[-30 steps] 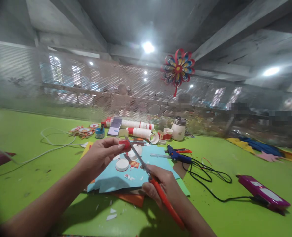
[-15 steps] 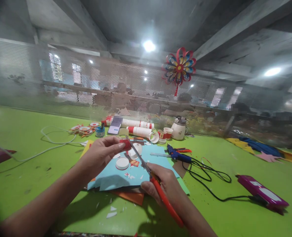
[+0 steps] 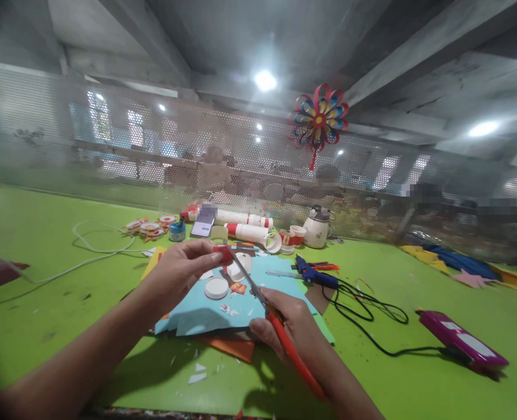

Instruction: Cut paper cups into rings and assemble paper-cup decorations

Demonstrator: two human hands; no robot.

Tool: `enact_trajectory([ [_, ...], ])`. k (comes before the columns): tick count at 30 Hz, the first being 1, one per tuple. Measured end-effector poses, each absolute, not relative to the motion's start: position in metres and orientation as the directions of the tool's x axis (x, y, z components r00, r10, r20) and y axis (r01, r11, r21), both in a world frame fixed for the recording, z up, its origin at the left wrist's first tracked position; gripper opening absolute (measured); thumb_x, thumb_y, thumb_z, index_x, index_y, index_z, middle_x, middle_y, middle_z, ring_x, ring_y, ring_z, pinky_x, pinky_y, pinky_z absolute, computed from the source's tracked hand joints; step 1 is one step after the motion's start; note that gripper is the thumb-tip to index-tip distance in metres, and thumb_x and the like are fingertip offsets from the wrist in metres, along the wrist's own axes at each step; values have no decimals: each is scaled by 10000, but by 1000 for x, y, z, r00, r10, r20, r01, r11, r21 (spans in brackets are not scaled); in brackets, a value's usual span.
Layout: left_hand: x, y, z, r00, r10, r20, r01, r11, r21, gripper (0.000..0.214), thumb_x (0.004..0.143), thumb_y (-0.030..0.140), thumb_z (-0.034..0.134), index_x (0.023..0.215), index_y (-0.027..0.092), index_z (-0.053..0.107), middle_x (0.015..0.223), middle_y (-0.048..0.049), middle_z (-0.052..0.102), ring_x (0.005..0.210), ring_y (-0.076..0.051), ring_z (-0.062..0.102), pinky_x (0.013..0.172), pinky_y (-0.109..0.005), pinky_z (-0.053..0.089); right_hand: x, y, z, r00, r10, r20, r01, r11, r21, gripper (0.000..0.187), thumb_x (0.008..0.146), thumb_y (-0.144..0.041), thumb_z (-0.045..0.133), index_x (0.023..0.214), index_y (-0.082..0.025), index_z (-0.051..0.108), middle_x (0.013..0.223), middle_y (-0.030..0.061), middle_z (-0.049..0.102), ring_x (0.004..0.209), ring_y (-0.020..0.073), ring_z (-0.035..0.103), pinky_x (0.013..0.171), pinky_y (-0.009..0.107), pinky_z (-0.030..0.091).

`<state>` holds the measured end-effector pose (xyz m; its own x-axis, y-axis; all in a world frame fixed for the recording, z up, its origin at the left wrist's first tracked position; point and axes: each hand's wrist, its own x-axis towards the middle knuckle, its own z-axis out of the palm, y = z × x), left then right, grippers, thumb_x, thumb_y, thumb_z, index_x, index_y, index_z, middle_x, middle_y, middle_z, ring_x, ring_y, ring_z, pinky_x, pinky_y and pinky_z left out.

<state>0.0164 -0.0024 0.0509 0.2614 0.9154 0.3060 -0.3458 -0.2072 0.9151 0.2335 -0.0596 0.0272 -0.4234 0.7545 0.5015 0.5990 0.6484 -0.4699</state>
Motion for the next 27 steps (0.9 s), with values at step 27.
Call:
enact_trajectory([
  [27,15,-2,51,279,912,300,-340,-198,919,184,670,263,751,638,141,616,714,-70,678,666,-162,615,638,-300,445,232,-60,25,-399,758,516,591,643,-487,469,885,-475,475,1168,-138,638,838,56,675,691,170,582,630,238,456],
])
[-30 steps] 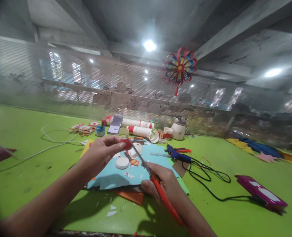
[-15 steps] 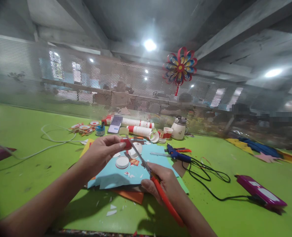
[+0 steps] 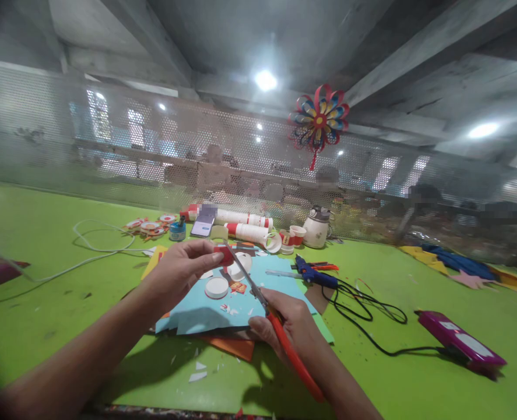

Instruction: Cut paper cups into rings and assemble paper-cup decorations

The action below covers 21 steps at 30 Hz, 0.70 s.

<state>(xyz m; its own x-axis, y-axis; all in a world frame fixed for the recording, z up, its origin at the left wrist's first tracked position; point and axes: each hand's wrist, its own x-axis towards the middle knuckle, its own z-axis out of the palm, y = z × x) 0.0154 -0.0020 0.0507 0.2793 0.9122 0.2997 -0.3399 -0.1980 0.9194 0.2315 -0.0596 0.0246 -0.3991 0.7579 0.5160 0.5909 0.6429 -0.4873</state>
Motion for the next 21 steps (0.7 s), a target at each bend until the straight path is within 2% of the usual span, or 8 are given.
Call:
enact_trajectory([
  [8,15,-2,51,291,914,284,-343,-178,922,190,673,262,747,636,146,602,723,-77,683,661,-164,615,643,-311,450,233,-58,22,-398,754,523,609,644,-464,448,876,-458,502,1160,-140,638,836,51,672,709,167,593,642,231,462],
  [16,14,0,51,304,910,282,-366,-161,916,187,656,240,762,627,134,610,722,-84,687,725,-188,640,699,-327,467,233,-57,17,-310,756,576,684,598,-418,459,869,-515,480,1026,-133,681,661,22,599,581,144,522,563,237,431],
  [21,12,1,51,341,909,240,-358,-111,927,210,643,247,779,635,124,608,715,-76,689,708,-175,647,699,-309,466,235,-55,26,-222,830,512,675,510,-533,459,886,-503,456,1047,-119,649,625,2,532,537,122,478,524,235,411],
])
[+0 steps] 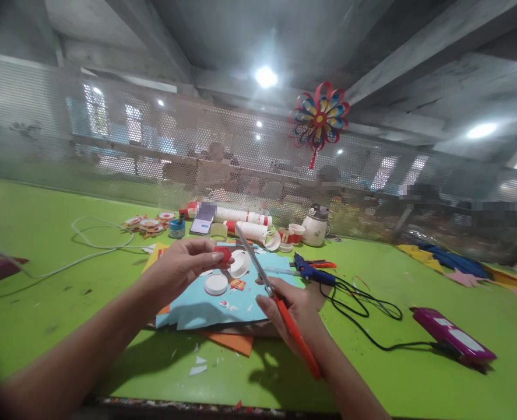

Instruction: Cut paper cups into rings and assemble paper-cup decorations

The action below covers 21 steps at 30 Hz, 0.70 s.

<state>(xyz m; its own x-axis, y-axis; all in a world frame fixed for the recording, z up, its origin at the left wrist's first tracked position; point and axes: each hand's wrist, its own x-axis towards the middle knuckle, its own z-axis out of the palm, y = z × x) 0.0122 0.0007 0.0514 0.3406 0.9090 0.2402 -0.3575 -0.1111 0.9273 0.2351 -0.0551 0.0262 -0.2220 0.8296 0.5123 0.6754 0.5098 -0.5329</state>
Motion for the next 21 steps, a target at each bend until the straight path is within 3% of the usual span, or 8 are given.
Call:
enact_trajectory([
  [5,11,0,49,488,844,223,-259,-104,960,178,658,241,763,658,117,635,696,-68,686,675,-166,646,717,-319,475,231,-48,56,-239,854,462,626,499,-599,348,865,-418,540,1059,-138,610,709,16,565,603,131,520,566,250,446],
  [8,12,-1,48,564,798,210,-182,-127,975,122,668,214,743,671,123,662,707,-67,694,692,-164,644,687,-298,478,221,-42,71,-333,830,448,483,558,-675,321,833,-331,596,1099,-153,570,793,30,590,657,140,557,599,267,477],
  [13,14,-1,47,599,784,164,-71,-152,986,73,657,171,719,705,119,705,701,-72,700,670,-170,642,682,-314,492,202,-36,73,-438,821,367,296,517,-803,321,792,-308,661,1059,-148,586,810,36,605,690,149,589,619,285,508],
  [21,16,0,43,639,757,138,-160,-45,986,52,645,139,709,684,116,684,697,-69,691,682,-172,641,711,-326,500,205,-31,57,-440,802,404,171,517,-838,308,823,-260,647,1108,-184,559,837,16,585,733,137,582,662,278,501],
])
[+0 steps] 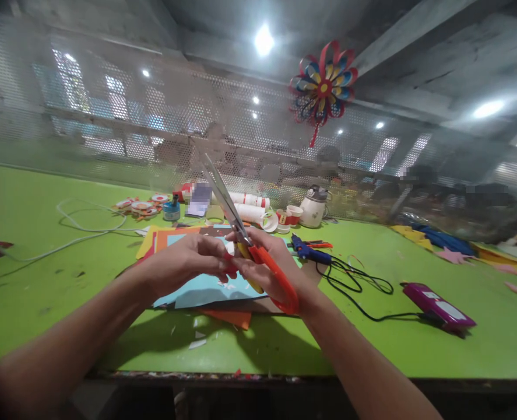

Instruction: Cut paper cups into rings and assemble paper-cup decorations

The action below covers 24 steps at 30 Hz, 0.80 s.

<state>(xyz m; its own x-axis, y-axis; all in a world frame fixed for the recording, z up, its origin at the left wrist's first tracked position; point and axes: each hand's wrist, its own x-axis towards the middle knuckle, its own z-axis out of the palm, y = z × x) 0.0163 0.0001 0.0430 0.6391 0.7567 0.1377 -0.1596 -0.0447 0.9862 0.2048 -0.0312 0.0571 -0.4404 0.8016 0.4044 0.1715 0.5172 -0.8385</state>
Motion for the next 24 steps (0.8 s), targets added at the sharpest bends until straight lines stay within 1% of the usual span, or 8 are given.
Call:
enact_trajectory([
  [3,22,-3,42,625,767,145,-253,23,967,52,675,145,695,710,113,676,709,-65,673,699,-164,631,723,-327,493,204,-31,55,-364,808,464,171,547,-819,290,809,-266,659,1072,-199,557,798,-1,551,670,115,540,598,248,487],
  [6,29,-7,39,599,780,181,-354,55,934,78,695,154,694,756,114,668,754,-61,656,737,-162,620,747,-332,486,201,-31,51,-242,780,577,185,621,-762,297,790,-250,671,1059,-206,551,830,2,549,681,116,539,606,246,492],
  [8,32,-9,37,567,798,204,-378,33,925,84,715,175,692,773,124,660,767,-55,646,751,-154,606,729,-312,477,198,-31,48,-178,752,635,199,659,-725,313,788,-225,666,1077,-209,546,810,-8,542,670,111,529,605,243,486],
  [12,37,-10,34,477,846,238,-347,-68,935,116,748,248,695,756,144,644,759,-38,638,715,-122,578,685,-269,449,194,-32,44,-121,700,704,230,710,-666,311,784,-167,653,1076,-202,552,711,-39,505,588,90,479,544,218,457],
  [14,38,-10,32,438,863,253,-337,-103,936,140,755,280,696,741,152,641,757,-33,641,721,-121,578,692,-266,443,191,-33,44,-106,679,726,226,728,-648,302,780,-148,650,1063,-202,558,706,-42,496,586,87,478,543,211,461],
  [17,40,-9,29,402,875,270,-345,-129,930,155,759,303,697,734,158,647,757,-29,644,741,-128,588,720,-276,442,186,-35,43,-90,676,731,189,733,-654,306,784,-139,639,1068,-213,554,714,-45,485,595,83,475,551,205,466],
  [20,42,-10,26,388,878,279,-377,-125,918,148,754,301,703,741,161,656,764,-27,646,736,-135,597,744,-299,450,183,-36,42,-69,675,735,163,734,-659,306,786,-131,628,1070,-217,550,711,-48,476,591,81,461,540,199,465],
  [24,42,-10,26,368,886,284,-398,-125,909,147,748,295,707,733,158,657,766,-34,652,721,-136,596,745,-309,456,181,-35,42,-57,661,748,173,744,-645,284,786,-129,615,1049,-214,547,710,-46,479,610,93,480,547,211,481],
])
